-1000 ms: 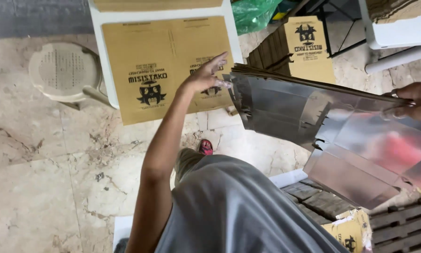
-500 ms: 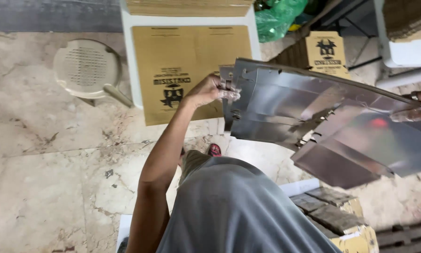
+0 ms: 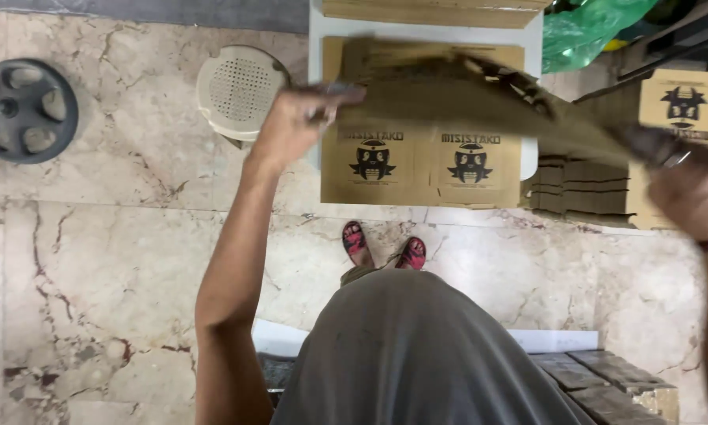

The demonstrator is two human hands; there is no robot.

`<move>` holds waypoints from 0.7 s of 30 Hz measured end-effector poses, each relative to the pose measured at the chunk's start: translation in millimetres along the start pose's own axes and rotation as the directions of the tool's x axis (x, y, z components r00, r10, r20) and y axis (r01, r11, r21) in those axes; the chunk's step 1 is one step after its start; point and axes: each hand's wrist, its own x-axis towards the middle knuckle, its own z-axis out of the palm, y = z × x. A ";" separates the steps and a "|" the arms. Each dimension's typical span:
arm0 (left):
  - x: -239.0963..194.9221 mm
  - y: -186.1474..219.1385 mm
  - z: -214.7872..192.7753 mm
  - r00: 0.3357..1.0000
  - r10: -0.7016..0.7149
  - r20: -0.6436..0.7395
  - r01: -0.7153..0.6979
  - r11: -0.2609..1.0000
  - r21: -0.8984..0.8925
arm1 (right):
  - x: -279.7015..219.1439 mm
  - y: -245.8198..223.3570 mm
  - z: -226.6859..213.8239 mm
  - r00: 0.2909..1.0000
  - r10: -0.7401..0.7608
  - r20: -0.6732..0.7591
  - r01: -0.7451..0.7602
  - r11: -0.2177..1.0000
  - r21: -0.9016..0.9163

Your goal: The person manually separates pre-cut cardboard shapes from the surrounding waste material, clears the waste from a metal template, and places the scraps in a bin.

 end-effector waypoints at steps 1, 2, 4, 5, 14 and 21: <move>-18.9 5.3 0.5 0.997 -0.073 -0.002 0.072 0.994 -0.084 | -3.1 -22.2 21.5 0.989 -0.016 -0.144 -0.025 0.962 -0.273; -38.8 10.6 2.9 0.989 -0.149 0.008 0.148 0.974 -0.171 | -10.3 -45.5 43.9 0.960 -0.066 -0.272 -0.088 0.852 -0.516; -75.8 -23.3 41.5 0.982 -0.150 -0.119 0.147 0.989 -0.030 | -22.4 -58.3 123.5 0.935 -0.112 -0.336 -0.028 0.922 -0.386; -94.3 -40.1 59.3 0.961 -0.109 -0.253 0.142 0.983 0.113 | -27.9 -66.4 162.7 0.896 -0.160 -0.415 0.050 0.963 -0.264; -260.8 -190.2 118.9 0.821 -0.546 0.166 0.258 0.614 0.746 | -101.1 -44.9 376.8 0.761 0.628 0.164 -0.642 0.765 0.053; -254.8 -205.2 195.9 0.659 -0.681 -0.319 0.609 0.732 -0.305 | -58.1 -51.2 381.5 0.781 0.620 0.071 -0.624 0.774 0.105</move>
